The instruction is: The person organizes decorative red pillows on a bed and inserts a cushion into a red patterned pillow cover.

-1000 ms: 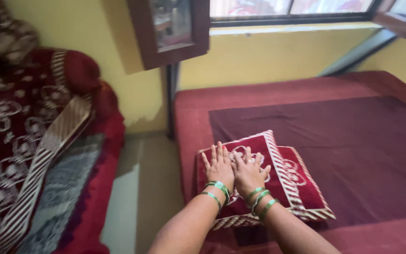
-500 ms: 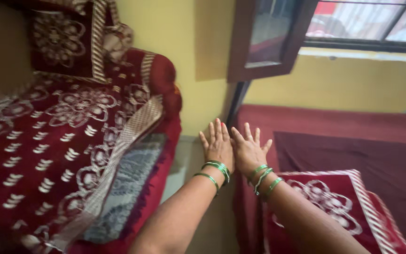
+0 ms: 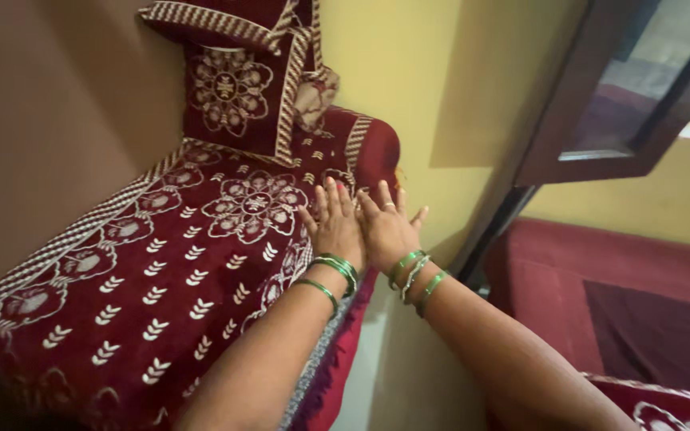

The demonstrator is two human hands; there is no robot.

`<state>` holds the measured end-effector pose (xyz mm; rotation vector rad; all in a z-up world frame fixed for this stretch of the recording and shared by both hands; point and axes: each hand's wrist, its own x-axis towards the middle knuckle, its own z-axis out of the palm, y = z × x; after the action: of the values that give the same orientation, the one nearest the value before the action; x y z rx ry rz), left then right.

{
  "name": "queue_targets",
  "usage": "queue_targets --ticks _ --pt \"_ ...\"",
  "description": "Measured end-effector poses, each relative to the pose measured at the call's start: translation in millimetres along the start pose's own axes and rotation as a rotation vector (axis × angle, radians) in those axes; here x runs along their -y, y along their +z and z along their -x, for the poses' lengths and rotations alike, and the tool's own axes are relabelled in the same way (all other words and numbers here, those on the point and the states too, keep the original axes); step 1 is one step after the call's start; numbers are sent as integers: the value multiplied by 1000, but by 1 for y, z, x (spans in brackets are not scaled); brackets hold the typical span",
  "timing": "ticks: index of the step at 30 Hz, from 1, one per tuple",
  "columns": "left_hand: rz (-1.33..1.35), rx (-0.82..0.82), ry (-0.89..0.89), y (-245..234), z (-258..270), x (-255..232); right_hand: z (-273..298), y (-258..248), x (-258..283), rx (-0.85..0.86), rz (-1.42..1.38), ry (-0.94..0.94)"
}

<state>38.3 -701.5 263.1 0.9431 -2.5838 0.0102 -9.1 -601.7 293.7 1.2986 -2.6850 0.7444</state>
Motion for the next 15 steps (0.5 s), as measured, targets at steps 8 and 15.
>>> queue_targets --ticks 8,15 --pt "-12 18 -111 -37 -64 38 -84 1 35 -47 -51 -116" --pt "-28 -91 -224 -51 -158 49 -182 -15 47 -56 -36 -201"
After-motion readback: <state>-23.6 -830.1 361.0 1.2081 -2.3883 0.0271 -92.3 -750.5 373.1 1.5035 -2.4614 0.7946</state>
